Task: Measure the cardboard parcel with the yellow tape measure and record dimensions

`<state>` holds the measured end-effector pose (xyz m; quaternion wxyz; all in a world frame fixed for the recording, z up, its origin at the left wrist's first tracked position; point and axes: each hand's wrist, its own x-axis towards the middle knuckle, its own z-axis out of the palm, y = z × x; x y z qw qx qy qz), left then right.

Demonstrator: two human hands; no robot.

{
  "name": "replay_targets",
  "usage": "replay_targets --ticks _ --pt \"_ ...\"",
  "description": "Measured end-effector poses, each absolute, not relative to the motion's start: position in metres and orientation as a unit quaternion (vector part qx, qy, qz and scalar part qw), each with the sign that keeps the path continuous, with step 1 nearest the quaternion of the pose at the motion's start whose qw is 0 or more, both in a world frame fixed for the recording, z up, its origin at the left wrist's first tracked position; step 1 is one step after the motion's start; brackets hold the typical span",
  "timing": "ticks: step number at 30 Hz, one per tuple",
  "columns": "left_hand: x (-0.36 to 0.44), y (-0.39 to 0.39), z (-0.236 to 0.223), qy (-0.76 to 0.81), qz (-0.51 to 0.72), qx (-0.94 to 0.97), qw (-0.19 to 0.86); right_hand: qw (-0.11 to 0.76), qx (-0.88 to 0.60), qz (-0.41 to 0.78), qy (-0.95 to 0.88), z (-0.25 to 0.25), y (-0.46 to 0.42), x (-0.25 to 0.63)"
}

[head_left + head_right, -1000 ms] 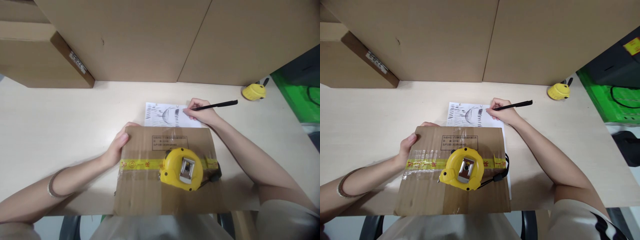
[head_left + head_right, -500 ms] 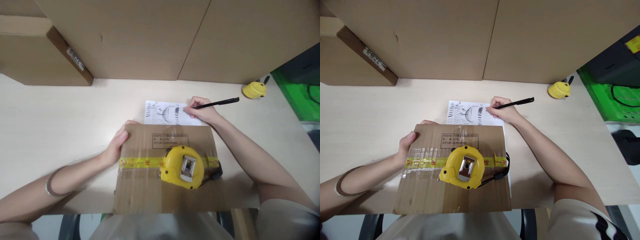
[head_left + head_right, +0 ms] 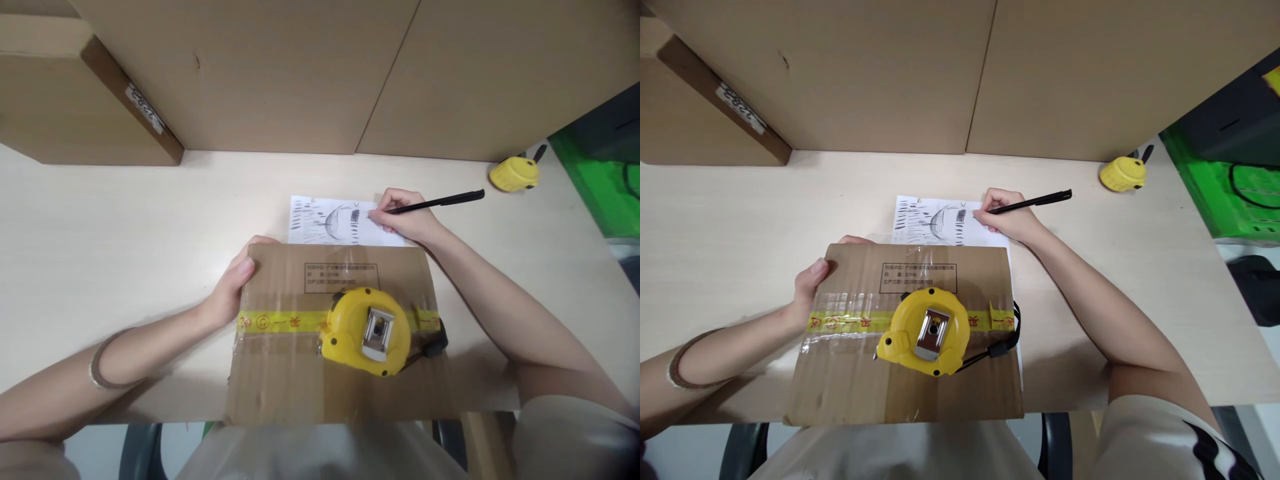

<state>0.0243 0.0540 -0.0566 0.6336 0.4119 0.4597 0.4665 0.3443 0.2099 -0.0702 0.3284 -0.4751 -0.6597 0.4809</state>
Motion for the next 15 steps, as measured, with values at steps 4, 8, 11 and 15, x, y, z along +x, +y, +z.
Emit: replay_targets --ticks 4,8,11,15 --pt "0.023 0.054 -0.058 0.451 0.469 0.416 0.635 0.336 -0.478 0.472 -0.66 -0.071 0.211 0.346" --pt "0.021 0.054 -0.062 0.427 0.467 0.435 0.641 0.335 -0.481 0.467 -0.661 -0.072 0.211 0.347" --pt "0.019 0.055 -0.064 0.418 0.466 0.45 0.637 0.336 -0.479 0.47 -0.662 -0.072 0.211 0.347" --pt "0.018 0.056 -0.067 0.422 0.461 0.457 0.633 0.33 -0.471 0.482 -0.661 -0.07 0.21 0.345"
